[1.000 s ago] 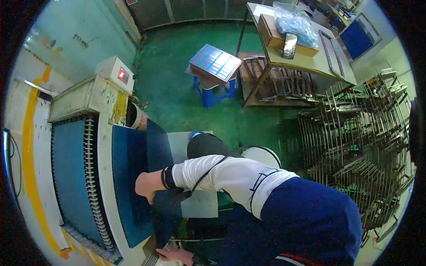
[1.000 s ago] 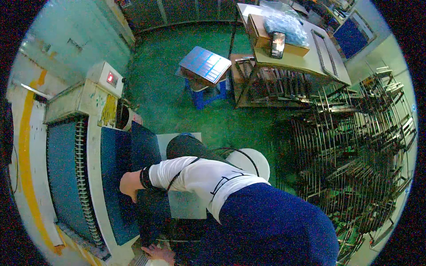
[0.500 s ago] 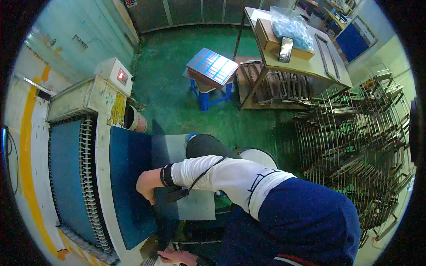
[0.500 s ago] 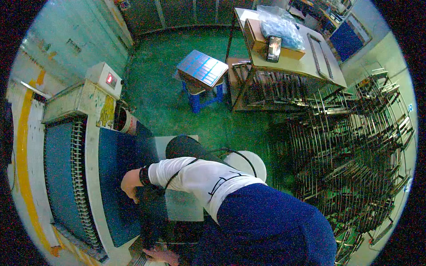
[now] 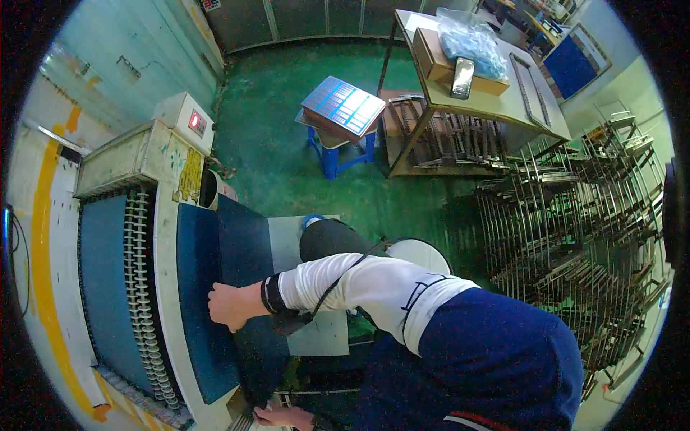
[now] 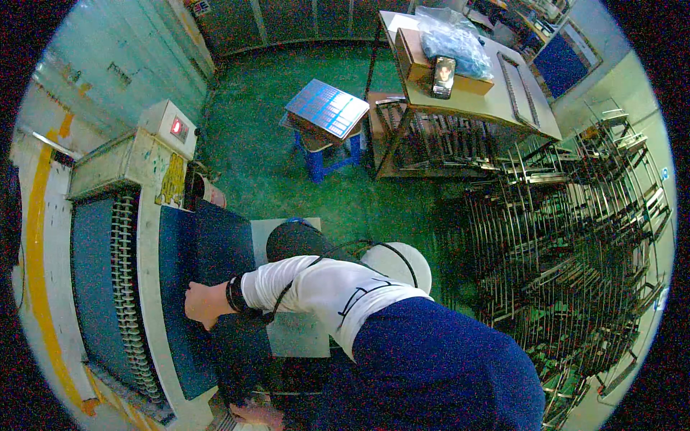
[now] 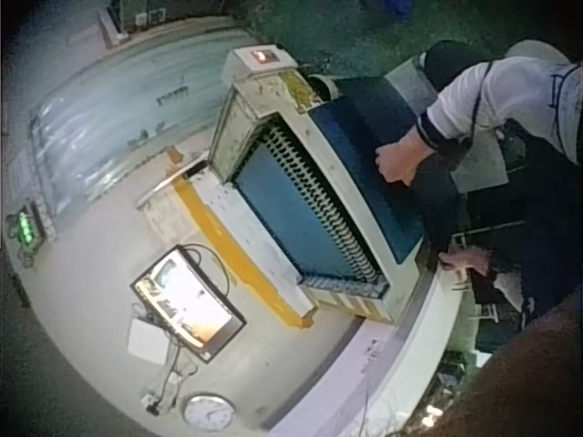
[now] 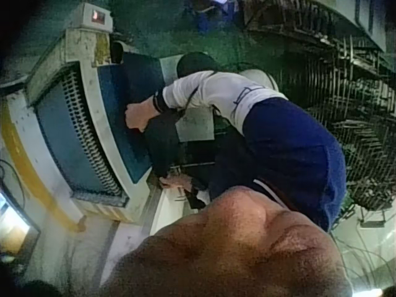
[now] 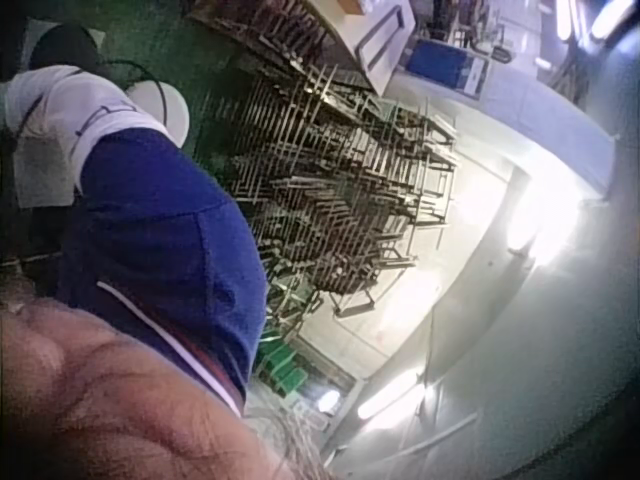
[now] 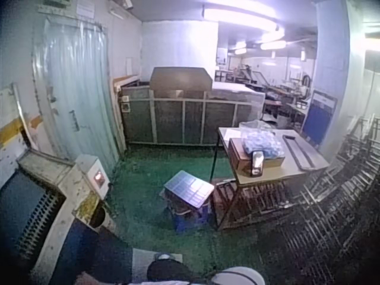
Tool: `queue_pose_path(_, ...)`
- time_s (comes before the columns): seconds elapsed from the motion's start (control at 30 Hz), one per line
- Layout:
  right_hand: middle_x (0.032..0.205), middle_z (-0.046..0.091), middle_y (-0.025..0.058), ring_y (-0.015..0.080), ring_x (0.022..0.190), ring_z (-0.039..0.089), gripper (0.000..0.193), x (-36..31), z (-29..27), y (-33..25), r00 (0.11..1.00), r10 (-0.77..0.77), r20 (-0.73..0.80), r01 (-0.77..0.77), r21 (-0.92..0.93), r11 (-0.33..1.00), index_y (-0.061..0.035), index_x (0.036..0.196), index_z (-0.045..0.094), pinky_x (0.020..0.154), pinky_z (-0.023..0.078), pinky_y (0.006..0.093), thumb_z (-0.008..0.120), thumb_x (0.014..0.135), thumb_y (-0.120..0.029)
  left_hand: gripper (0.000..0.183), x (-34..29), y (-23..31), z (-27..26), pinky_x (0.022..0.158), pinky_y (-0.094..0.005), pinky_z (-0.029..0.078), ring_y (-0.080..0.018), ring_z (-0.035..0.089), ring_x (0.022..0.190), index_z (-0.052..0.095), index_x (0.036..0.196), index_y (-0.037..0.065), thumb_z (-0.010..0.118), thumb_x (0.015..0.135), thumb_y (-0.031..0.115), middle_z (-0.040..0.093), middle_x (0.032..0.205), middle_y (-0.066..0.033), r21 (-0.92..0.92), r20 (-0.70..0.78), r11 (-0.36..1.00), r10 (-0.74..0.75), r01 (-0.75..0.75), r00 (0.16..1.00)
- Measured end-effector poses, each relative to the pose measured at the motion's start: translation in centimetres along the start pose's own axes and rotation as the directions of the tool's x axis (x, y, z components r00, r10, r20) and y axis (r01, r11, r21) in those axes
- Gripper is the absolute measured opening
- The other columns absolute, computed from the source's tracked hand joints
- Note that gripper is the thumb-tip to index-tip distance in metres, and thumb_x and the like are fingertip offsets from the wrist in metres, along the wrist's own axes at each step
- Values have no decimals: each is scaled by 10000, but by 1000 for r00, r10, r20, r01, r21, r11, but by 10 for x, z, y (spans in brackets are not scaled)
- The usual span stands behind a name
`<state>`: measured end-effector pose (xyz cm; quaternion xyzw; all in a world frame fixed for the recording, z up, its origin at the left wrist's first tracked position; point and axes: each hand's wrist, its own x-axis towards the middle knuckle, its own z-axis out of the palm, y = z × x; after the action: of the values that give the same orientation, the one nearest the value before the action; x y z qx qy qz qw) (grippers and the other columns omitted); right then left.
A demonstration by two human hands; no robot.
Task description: Feeding large blue metal sheets into a processing machine one by one.
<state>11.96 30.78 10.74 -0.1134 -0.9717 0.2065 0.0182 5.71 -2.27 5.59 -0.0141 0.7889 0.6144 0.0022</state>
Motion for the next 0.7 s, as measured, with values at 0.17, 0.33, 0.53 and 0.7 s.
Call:
queue_pose_path(0.17,1023,606,65,249,1036,508,323,-2,2,-9,964,-169,-207,171,-8,985,-125,885,700,834,387,408,739,671,-364,349,7,4,-1,890,-434,382,-272,487,976,566,1091,104,584,877,380,558,1029,-86,-60,-4,997,-42,41,999)
queue_pose_path(0.33,1012,603,67,259,1035,512,267,-4,2,-16,922,-286,-260,306,37,951,-131,891,699,838,399,418,717,685,-300,389,10,2,2,939,-442,363,-295,467,1054,567,1131,111,592,856,385,546,1102,-107,-105,8,991,-77,78,997)
queue_pose_path(0.53,974,628,62,259,1020,543,238,4,17,-20,967,-242,-84,240,-37,970,-127,891,706,818,430,424,698,703,-273,444,15,6,4,998,-451,341,-322,442,1147,567,1179,119,602,830,392,531,1189,-134,-201,40,968,-147,152,988)
queue_pose_path(0.7,782,658,47,243,757,618,122,9,30,-15,988,-150,-36,145,-116,983,-96,762,703,570,418,381,688,681,-187,525,13,20,2,989,-431,360,-308,452,1154,498,1237,75,584,846,414,487,1249,-149,-122,77,981,-140,149,987)
